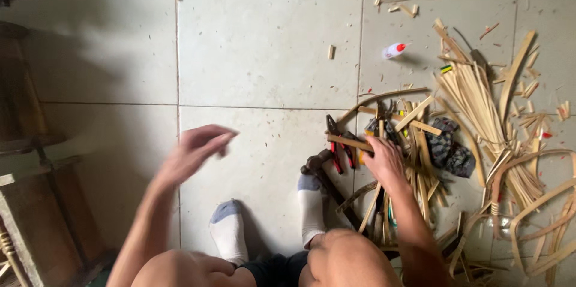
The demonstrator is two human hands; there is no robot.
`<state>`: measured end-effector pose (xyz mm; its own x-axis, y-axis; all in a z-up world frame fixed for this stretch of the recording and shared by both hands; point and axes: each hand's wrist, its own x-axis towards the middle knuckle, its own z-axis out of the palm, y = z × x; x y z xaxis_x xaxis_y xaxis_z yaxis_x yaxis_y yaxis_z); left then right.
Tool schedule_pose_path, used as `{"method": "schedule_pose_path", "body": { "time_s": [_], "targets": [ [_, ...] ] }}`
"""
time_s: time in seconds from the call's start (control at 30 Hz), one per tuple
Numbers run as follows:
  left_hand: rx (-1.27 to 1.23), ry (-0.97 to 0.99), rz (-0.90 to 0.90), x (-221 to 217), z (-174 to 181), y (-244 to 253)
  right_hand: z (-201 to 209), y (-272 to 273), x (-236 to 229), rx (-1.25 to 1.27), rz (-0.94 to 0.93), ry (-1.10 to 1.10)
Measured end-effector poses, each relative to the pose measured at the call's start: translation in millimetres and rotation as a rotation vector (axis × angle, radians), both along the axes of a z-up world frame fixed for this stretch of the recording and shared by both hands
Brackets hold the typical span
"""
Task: The person applies glue to the joints of a rectangular woven basket frame and presses the pieces together. The person repositions the basket multiple times to access different sides and continues applying glue to the frame edges.
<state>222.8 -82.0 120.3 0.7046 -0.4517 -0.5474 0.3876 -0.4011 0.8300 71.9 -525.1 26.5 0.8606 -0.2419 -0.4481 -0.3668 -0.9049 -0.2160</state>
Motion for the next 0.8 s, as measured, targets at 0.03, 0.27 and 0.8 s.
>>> {"method": "schedule_pose_path", "body": {
  "time_s": [0.03, 0.27, 0.8],
  "targets": [
    [-0.149, -0.036, 0.002, 0, 36, 17, 0, -1, -11, -0.030, -0.025, -0.095],
    [-0.488, -0.442, -0.296, -3, 170, 25, -17, 64, -12, 0.371, -0.081, -0.508],
    [-0.401, -0.508, -0.358, 2, 188, -9, 32, 139, 25, 0.488, 0.118, -0.473]
  ]
}}
